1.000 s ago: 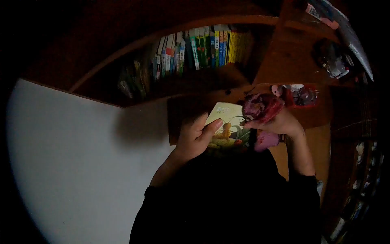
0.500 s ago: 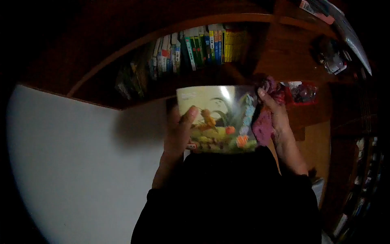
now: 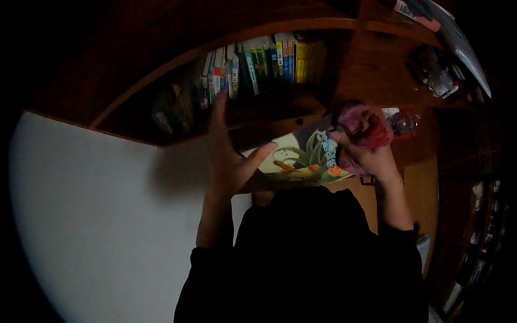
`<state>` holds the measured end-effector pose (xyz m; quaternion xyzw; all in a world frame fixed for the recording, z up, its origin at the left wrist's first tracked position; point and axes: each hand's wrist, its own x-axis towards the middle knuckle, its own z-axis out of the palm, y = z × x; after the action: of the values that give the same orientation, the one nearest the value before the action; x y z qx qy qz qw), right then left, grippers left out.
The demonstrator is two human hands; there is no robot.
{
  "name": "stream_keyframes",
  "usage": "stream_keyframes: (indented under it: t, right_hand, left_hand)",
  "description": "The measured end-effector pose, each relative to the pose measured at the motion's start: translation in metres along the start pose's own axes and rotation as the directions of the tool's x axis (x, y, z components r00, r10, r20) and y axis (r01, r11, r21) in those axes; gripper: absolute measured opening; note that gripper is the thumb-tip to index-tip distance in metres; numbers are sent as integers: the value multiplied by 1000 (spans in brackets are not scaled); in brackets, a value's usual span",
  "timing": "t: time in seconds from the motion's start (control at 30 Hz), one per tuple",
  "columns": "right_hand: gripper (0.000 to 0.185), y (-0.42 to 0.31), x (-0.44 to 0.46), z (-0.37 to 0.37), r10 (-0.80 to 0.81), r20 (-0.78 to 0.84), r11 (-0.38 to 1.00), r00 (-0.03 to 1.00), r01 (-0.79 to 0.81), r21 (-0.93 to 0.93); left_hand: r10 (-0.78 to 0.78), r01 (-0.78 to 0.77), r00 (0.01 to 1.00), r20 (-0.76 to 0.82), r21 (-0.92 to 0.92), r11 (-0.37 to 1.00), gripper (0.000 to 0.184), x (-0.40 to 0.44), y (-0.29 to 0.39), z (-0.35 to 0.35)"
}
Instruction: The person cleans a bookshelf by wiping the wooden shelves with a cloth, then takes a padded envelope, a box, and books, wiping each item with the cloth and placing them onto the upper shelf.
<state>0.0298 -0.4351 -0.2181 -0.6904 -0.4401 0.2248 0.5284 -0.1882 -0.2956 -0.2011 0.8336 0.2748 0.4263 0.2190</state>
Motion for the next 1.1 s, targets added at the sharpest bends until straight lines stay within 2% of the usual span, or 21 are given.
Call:
stream_keyframes:
  t: [0.03,0.07,0.13,0.2,0.23,0.3,0.33,0.43,0.5,0.53,0.6,0.63,0.7,0.73,0.8,0.83,0.93,0.97,1.0,1.07,1.1]
  right_hand:
    - [46,-5,-1,2,-2,7,1000,1000,2,2]
    - [44,-10,-2,5,0,93,998,996,-7,66]
    - [42,-11,-2,9,-10,179,992,984,-12,126]
    - [41,-7,-1,12,-132,198,986,971,108,131]
    - [41,-10,1,11,-133,194,985,972,109,130]
    - [38,-20,-1,7,-146,251,970,957,88,228]
    - [38,-20,-2,5,-137,244,970,960,80,229]
    - [39,-19,0,0,-126,393,992,911,127,23]
    - [43,-14,0,-1,64,461,977,885,39,-210]
    - [43,-10,-1,-2,62,459,977,886,40,-210]
    - [47,1,-2,-6,-25,539,954,842,181,-238]
    - [47,5,-3,-8,-25,538,955,843,180,-238]
    - [48,13,-2,-13,52,481,991,875,14,-133]
    - [48,18,-4,-14,50,488,991,872,18,-132]
    - [52,27,-9,-13,72,348,957,935,-162,239]
    - [52,29,-9,-12,68,350,958,934,-159,238]
    - [49,48,-9,-11,95,310,836,946,-245,492]
    - [49,56,-7,-13,74,399,638,914,-351,685]
    - [50,60,-7,-8,-2,401,521,916,-341,782]
    - [51,56,-4,5,-154,397,239,905,-355,904]
    - [51,52,-5,15,-199,260,82,945,-249,965]
  left_hand:
    - [128,-122,991,-44,129,984,65,6,8,-4]
    - [173,-196,974,148,158,968,60,10,19,-4]
    - [206,-274,921,330,174,946,56,11,26,4]
    - [44,-86,810,585,45,995,32,9,25,14]
    - [48,-90,810,585,43,995,32,8,20,17]
    - [183,-20,792,582,-275,961,24,6,12,24]
    - [186,-18,785,591,-279,960,24,4,14,23]
    - [106,19,720,686,-173,985,27,2,21,21]
    - [224,-195,808,545,-112,974,28,-8,15,28]
    - [227,-198,807,545,-112,974,28,-16,10,29]
    - [-36,101,849,528,-96,990,27,-28,5,25]
    - [-35,101,848,529,-96,990,27,-27,1,21]
    - [-102,224,876,472,-210,952,23,-20,-1,11]
    - [-109,228,877,468,-207,951,23,-22,0,12]
    - [-311,467,868,387,-423,777,22,-26,1,16]
    - [-311,465,870,384,-423,778,22,-25,-1,15]
    - [-350,550,808,474,-391,738,21,-20,-1,16]
    - [-371,580,806,462,-488,652,20,-19,4,20]
    - [-393,598,801,452,-577,556,18,-19,8,25]
    - [-373,551,834,406,-588,593,18,-24,6,36]
    - [-349,501,865,360,-595,628,17,-26,5,41]
